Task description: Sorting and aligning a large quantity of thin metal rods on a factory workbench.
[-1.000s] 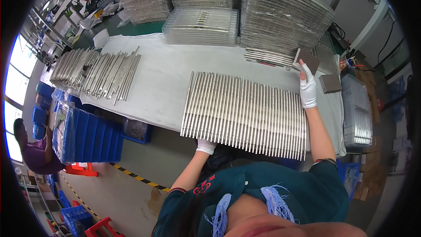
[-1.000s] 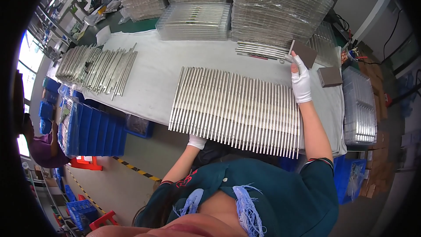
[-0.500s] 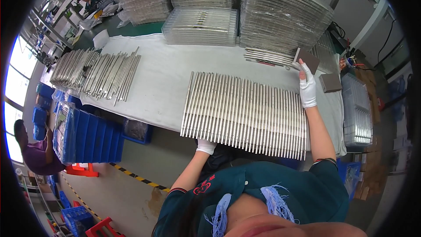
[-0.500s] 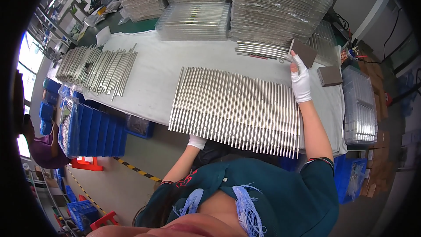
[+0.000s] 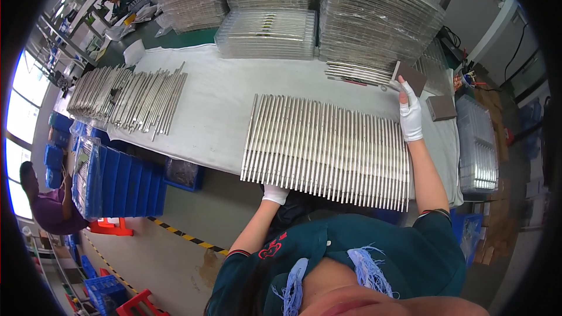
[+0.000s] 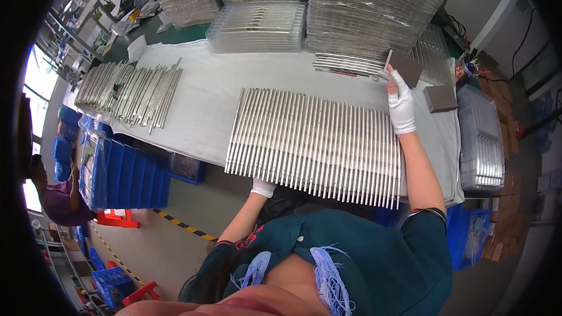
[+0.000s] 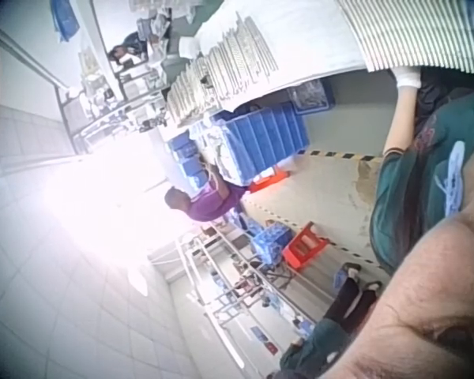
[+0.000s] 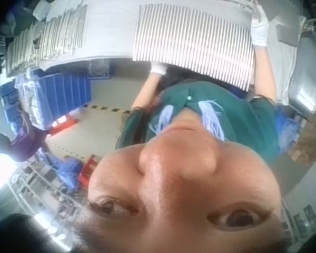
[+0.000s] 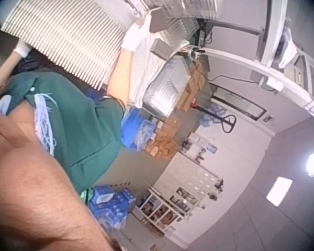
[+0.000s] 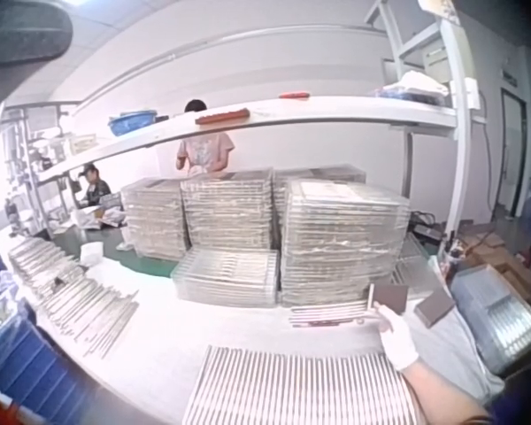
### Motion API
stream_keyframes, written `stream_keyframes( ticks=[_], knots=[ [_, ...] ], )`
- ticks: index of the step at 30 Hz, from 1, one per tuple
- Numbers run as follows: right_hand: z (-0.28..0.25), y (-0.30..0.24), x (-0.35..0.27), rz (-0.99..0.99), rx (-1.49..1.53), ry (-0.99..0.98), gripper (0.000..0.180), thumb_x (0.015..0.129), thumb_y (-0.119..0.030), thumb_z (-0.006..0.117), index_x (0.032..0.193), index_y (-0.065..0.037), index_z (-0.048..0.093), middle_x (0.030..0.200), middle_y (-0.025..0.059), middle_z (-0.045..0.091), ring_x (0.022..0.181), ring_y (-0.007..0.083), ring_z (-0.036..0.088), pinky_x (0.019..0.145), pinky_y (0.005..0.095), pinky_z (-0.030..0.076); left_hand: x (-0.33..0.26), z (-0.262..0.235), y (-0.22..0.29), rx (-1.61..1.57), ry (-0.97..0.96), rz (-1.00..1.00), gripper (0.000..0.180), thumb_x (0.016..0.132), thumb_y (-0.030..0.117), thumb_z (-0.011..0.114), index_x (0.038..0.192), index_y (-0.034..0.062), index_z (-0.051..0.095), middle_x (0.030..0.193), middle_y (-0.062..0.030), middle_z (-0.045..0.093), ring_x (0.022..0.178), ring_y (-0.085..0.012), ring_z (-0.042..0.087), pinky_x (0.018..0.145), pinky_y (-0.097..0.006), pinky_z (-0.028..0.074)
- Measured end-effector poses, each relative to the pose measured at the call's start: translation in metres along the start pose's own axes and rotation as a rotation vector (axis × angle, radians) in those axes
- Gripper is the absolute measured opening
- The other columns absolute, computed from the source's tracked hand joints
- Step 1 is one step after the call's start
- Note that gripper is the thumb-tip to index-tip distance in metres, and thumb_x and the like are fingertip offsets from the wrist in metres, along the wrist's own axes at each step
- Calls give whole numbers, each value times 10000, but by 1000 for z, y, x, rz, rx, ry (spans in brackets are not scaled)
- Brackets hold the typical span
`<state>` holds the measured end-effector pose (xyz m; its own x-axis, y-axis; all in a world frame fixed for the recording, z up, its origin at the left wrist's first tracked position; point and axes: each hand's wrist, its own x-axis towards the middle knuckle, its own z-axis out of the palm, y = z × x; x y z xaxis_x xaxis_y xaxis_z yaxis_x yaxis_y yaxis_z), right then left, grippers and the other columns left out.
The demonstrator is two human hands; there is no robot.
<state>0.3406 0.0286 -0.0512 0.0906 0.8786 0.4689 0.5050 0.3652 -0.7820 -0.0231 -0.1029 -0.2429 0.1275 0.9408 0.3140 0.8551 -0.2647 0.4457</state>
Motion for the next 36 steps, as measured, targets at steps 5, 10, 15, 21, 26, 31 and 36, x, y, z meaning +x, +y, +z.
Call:
stream_keyframes(
  ticks=[5, 10, 15, 21, 26, 31, 36],
  knots=[
    [0, 0, 0, 7, 17, -12, 537, 958, -430, 456, 1331, -43, 472, 1325, 99, 520, 1220, 209, 476, 1051, 304, 306, -4, 5, -4, 41, 14, 21, 551, 840, 310, 572, 1335, 97, 458, 1373, -132, 442, 1286, -334, 384, 1063, -479, 294],
    [0, -2, -1, -25, 6, 17, 525, 943, -408, 500, 1298, -22, 497, 1282, 102, 554, 1163, 197, 517, 1027, 312, 351, -6, 6, -5, 94, 14, 31, 546, 841, 305, 571, 1334, 98, 459, 1373, -129, 443, 1284, -334, 387, 1061, -479, 298],
    [1, -3, -1, -35, -24, 27, 520, 942, -407, 503, 1298, -28, 501, 1281, 100, 556, 1190, 211, 505, 1037, 314, 337, -1, -3, 3, 27, 22, 7, 529, 843, 300, 570, 1320, 92, 475, 1360, -132, 456, 1271, -334, 401, 1055, -480, 305],
    [0, -3, 0, -34, -6, 18, 507, 945, -394, 501, 1298, -29, 501, 1293, 101, 547, 1207, 213, 493, 1045, 318, 331, 1, -6, 7, -24, 35, -8, 522, 853, 306, 565, 1317, 82, 477, 1350, -134, 467, 1264, -330, 411, 1053, -475, 308],
    [0, 2, -1, -11, -7, 2, 549, 955, -441, 457, 1333, -43, 472, 1311, 88, 532, 1204, 181, 482, 1039, 290, 313, -1, 5, 1, -12, 54, -10, 530, 870, 320, 550, 1335, 83, 456, 1361, -126, 460, 1271, -316, 410, 1061, -466, 301],
    [-1, 5, 0, -10, 15, -14, 547, 957, -438, 457, 1335, -43, 471, 1306, 87, 535, 1198, 177, 482, 1037, 289, 311, 0, 5, 1, 35, 41, 4, 525, 869, 313, 551, 1334, 88, 458, 1362, -125, 458, 1272, -318, 407, 1062, -465, 300],
    [0, 3, 0, -9, 11, -18, 541, 959, -430, 457, 1337, -44, 469, 1302, 86, 537, 1195, 178, 483, 1037, 290, 309, 1, -1, 4, 103, 51, 36, 516, 857, 302, 565, 1320, 91, 477, 1350, -128, 470, 1262, -321, 418, 1055, -466, 310]
  ],
)
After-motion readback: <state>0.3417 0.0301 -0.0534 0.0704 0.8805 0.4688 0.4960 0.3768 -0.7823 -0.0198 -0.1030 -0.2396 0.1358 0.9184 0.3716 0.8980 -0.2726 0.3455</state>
